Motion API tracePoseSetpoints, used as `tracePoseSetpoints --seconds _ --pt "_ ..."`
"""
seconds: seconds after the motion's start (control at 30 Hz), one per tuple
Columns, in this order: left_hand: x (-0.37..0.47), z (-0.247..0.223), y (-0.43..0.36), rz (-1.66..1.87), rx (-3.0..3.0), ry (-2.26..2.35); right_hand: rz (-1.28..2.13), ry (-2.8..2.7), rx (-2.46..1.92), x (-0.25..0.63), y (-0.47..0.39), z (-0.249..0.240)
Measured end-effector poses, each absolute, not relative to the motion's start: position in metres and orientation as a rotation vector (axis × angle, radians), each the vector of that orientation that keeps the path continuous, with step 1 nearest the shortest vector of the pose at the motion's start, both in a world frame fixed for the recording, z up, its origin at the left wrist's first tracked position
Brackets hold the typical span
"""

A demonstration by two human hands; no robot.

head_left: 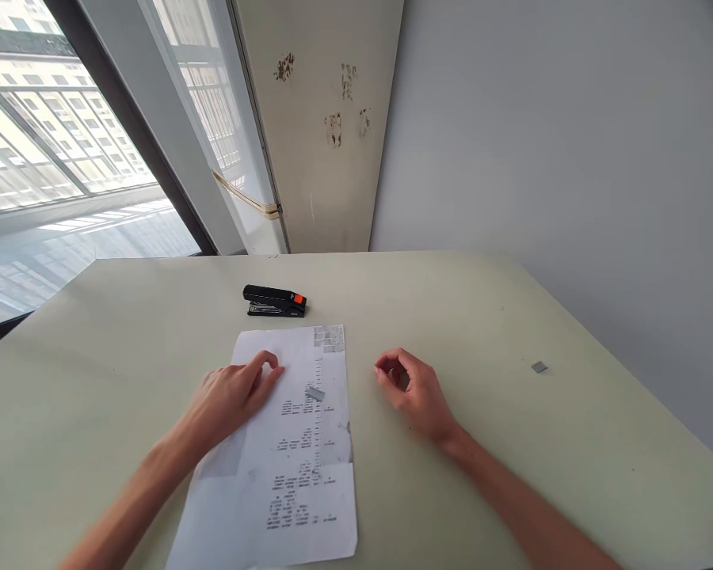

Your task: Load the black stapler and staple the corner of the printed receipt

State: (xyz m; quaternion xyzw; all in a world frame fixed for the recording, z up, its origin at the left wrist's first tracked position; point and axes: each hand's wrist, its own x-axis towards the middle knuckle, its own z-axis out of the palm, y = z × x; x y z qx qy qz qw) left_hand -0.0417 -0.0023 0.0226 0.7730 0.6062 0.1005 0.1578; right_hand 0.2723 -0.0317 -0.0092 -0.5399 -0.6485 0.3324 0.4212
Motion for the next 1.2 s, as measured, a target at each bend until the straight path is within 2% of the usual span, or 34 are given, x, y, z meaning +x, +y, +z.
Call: tracePoseSetpoints --seconds 0.17,0.3,0.57,0.77,0.9,1.0,1.2 --pt "-0.071 0.028 0.0 0.274 2.2 1.809 0.899 -1.624 -1.32 0.273 -0.03 -0.011" --pt "-0.069 0.032 0.006 0.393 2.26 1.889 0.905 -1.687 -1.255 0.274 -0.029 -0.013" --pt "-0.049 0.051 0.07 0.688 2.808 1.928 0.968 -1.682 -1.218 0.276 -0.029 -0.01" --pt "-0.056 0.054 0.129 0.21 2.849 1.664 1.032 -1.606 -1.211 0.279 -0.028 -0.008" --pt "-0.054 0.057 0.141 0.075 2.767 1.684 1.084 -1.555 -1.221 0.281 -0.027 -0.007" --pt "-0.045 0.06 0.133 0.082 2.737 1.734 1.122 -1.508 -1.237 0.282 -0.026 -0.004" --pt "-0.009 0.072 0.092 0.356 2.876 1.602 1.13 -1.355 -1.256 0.29 -0.02 -0.009"
